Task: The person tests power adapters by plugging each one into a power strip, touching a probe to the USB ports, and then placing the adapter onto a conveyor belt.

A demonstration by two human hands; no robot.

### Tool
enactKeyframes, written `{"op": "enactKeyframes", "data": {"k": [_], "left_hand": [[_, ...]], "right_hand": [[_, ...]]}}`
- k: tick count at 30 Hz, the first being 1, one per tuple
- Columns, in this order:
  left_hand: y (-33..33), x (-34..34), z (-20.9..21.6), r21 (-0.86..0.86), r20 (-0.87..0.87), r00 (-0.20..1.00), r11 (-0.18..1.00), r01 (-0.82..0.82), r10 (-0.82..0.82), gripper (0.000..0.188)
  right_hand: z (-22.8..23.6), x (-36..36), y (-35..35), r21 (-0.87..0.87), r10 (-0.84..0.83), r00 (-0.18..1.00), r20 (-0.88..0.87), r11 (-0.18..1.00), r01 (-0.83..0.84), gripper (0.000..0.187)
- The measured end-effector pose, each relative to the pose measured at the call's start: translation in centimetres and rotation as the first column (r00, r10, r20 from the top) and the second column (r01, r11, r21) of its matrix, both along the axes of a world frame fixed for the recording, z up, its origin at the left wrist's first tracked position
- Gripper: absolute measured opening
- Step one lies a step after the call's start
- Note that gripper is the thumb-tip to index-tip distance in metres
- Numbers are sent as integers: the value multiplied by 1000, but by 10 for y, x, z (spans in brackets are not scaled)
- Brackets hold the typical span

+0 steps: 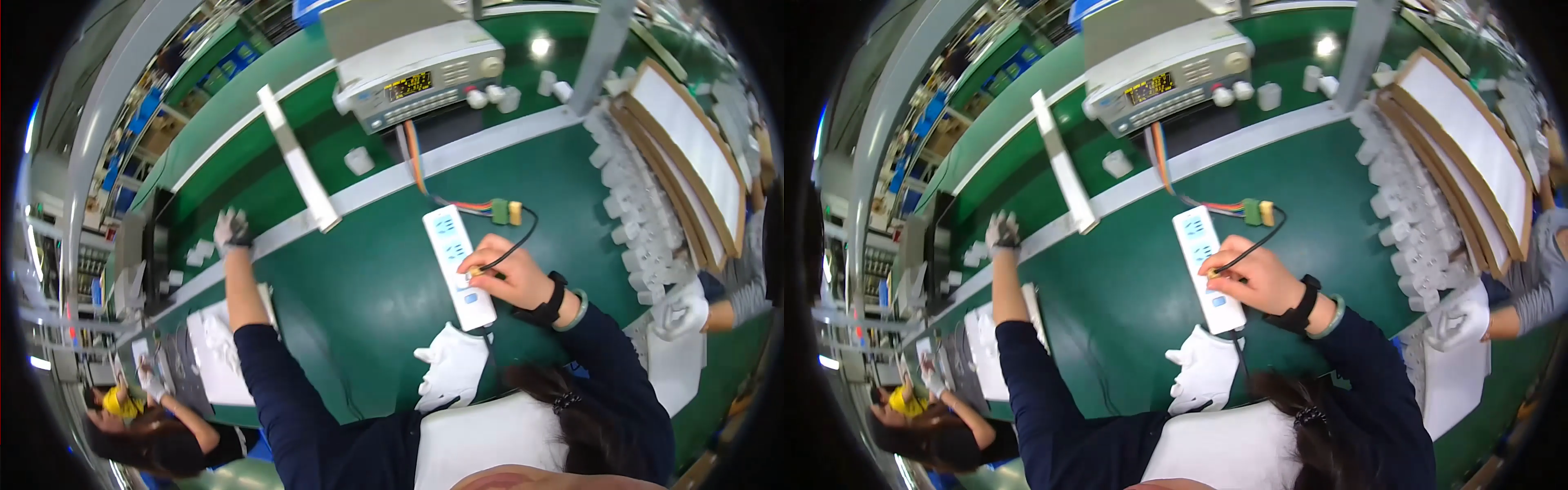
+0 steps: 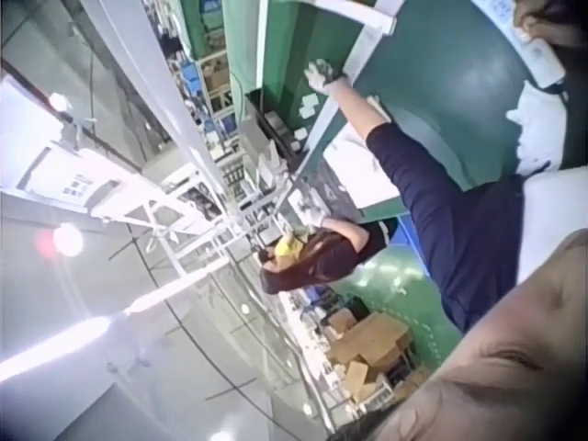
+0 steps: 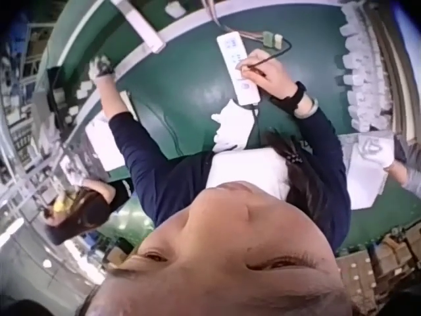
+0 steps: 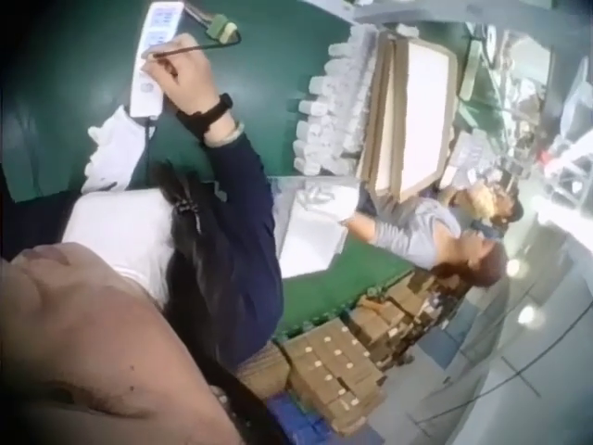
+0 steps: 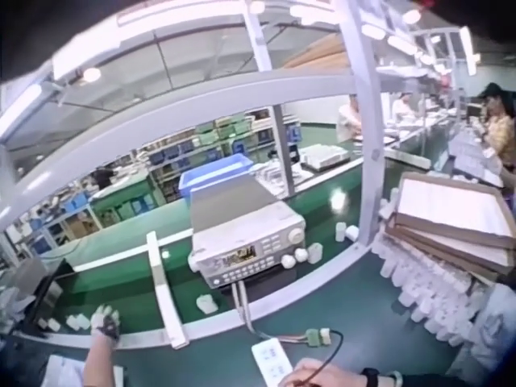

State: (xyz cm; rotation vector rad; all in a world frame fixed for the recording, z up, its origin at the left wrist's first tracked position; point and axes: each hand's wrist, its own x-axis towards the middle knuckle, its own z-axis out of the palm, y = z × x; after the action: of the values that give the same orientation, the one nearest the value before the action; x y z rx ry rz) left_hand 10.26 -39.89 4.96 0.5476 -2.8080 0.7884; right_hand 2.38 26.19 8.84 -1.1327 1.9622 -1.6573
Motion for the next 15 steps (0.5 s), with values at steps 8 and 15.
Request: {"op": "enactKeyframes", "data": {"k": [8,15], "left_hand": [[123,-69,-8,436,-477,877,853,286,-50,47],[375,-82,15,706,-598,801,-495,506,-34,43]], "right_hand": [[-8,-6,15,57,-39,999,26,998,37,21],[-14,-11,20,59,-62,998,29,996,61,20]]}}
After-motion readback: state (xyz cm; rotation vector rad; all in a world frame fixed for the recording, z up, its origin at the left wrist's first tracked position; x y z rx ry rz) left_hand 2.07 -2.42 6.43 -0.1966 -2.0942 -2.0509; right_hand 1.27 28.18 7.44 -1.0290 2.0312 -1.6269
